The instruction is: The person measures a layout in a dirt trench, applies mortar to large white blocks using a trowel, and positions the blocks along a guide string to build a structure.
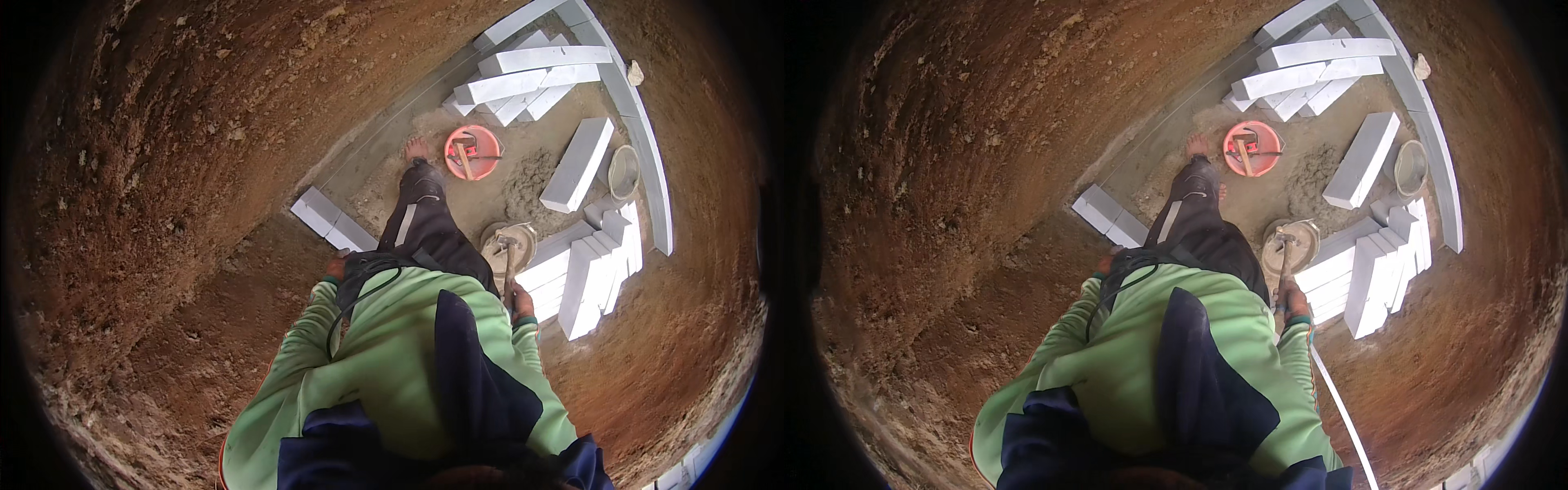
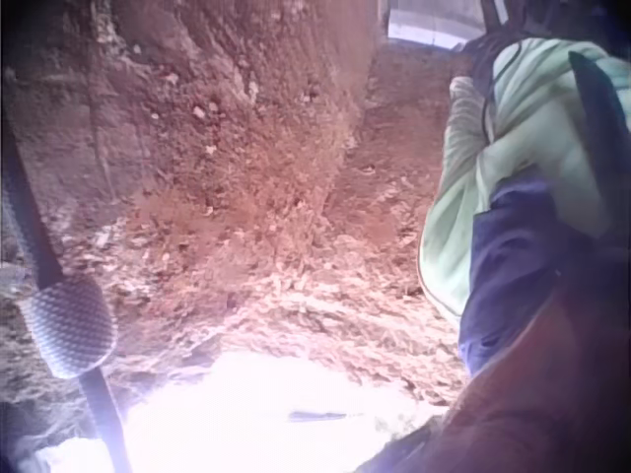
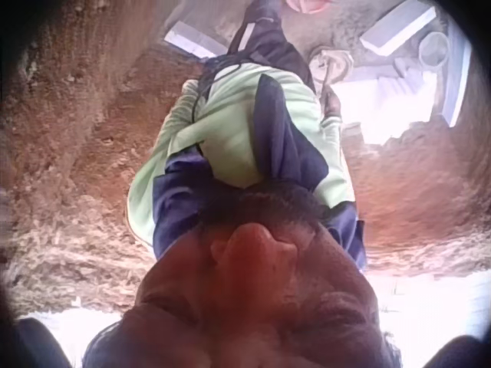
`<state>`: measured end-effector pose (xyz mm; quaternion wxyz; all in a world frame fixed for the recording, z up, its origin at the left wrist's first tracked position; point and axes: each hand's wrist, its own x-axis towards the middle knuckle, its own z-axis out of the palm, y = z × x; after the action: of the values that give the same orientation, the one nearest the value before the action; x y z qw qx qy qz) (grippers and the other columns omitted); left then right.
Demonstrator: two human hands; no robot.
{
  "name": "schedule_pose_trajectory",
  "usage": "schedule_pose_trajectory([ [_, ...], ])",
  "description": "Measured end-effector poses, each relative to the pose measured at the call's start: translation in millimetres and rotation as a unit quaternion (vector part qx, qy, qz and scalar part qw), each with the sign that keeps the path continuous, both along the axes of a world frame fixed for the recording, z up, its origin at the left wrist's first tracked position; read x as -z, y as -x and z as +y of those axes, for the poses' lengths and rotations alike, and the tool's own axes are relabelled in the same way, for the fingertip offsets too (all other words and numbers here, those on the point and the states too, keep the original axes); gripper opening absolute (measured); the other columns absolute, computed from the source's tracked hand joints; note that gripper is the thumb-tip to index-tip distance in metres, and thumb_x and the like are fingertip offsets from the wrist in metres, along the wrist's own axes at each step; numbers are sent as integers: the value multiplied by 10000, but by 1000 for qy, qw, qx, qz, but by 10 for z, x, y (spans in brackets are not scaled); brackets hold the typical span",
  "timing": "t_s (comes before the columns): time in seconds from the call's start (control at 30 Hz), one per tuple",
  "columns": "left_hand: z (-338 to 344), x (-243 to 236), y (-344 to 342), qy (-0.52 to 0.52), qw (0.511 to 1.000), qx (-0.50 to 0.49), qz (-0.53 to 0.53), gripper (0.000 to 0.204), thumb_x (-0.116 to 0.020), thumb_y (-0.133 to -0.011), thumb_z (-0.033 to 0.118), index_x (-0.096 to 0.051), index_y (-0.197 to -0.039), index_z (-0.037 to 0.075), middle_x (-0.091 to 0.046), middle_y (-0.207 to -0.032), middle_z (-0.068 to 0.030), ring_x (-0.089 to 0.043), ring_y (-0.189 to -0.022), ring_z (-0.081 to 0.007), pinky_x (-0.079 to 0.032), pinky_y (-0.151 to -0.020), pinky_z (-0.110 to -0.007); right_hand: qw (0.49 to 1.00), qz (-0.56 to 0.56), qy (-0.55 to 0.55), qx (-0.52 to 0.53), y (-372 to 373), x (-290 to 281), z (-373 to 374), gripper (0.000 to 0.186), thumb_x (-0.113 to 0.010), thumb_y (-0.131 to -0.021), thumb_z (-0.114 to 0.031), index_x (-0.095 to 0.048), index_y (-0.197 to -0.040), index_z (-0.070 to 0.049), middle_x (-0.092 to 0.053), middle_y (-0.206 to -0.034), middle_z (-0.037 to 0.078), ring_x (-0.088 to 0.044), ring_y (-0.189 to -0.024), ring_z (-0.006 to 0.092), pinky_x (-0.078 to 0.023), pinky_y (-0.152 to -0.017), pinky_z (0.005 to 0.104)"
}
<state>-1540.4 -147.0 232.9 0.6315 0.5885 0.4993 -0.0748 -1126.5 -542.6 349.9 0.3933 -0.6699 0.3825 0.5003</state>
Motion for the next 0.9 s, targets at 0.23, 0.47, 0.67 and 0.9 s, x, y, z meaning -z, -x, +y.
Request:
schedule_pose_trajectory([
  [0.23,149,-91,-14,10,1000,-7,-8,342,-708,-940,408,-640,-909,75,-635,-816,-57,-562,-770,-136,-500,-731,-376,999,-24,-7,-27,213,46,33,284,-577,-992,-351,-666,-1108,-107,-669,-836,68,-613,-674,199,-511,-617,344],
  [0.47,-81,76,425,1,1000,5,-21,353,-670,-951,422,-652,-964,70,-652,-894,-87,-587,-842,-162,-501,-775,-384,997,3,15,-70,398,360,-224,283,-547,-1001,-321,-676,-1055,-76,-649,-851,69,-600,-723,201,-493,-674,339],
  [0.67,-155,373,1058,-32,996,-12,-86,375,-638,-965,422,-671,-1059,61,-690,-1010,-114,-619,-932,-185,-507,-832,-386,993,-27,45,-102,504,259,5,298,-528,-1006,-312,-664,-1075,-56,-661,-834,103,-605,-669,229,-505,-581,389],
  [0.9,394,366,1146,-14,996,61,-65,473,-630,-975,405,-635,-1269,35,-701,-1207,-114,-624,-1124,-215,-497,-942,-367,996,-23,17,-85,537,388,83,313,-508,-1014,-326,-635,-1125,-63,-682,-841,130,-623,-632,235,-511,-547,386],
])
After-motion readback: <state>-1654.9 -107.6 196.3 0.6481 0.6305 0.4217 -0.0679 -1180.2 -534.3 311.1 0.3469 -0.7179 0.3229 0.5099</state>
